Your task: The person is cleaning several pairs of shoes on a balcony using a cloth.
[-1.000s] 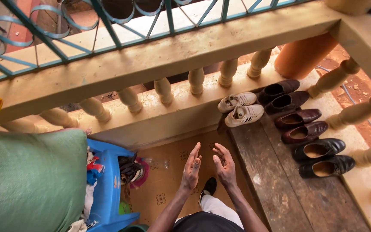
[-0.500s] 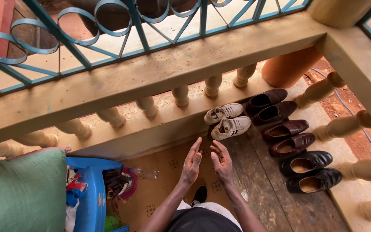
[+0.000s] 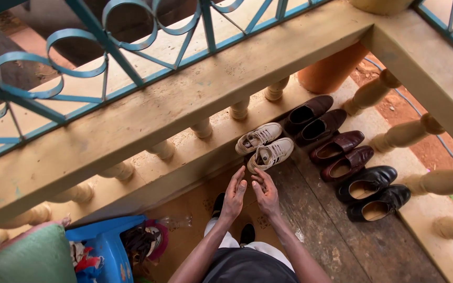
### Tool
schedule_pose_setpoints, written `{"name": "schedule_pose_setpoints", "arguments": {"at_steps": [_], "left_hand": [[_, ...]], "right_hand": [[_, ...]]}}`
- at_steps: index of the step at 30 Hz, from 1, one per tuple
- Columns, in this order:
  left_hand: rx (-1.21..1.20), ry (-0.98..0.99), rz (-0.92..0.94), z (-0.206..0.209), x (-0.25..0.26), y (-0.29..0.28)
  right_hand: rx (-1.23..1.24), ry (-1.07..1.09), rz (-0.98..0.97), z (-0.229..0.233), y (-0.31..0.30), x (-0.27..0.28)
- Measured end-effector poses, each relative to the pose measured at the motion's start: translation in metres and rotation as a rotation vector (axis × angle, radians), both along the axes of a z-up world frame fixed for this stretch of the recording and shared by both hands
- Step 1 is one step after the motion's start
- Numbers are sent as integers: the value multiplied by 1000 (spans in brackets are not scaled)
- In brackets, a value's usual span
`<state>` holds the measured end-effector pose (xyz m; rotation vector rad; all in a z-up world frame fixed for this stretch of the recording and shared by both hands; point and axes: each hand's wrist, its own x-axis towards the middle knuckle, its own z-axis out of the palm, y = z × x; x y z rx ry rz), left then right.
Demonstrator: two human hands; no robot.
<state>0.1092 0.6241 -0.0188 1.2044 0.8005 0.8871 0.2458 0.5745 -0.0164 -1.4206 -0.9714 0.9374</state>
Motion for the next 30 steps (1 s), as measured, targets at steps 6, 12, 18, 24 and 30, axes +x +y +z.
{"name": "schedule_pose_setpoints", "arguments": {"at_steps": [6,12,18,24,30], "left_hand": [[-176,-30,-24,-48,12,50],[-404,83,-132,-117,21,102],[-516,347,-320,-166,23,148],[-554,587,-388,-158,46,190],[-121,505,-246,-298,65,231]], "right_hand": [[-9,190,-117,-44,33,-2],[-183,253,-296,-101,62,-1],[-411,570,-482,-151,79,-5],[-482,639,-632,-145,106,-9],[-623,562,-739,-151,126,-1]]}}
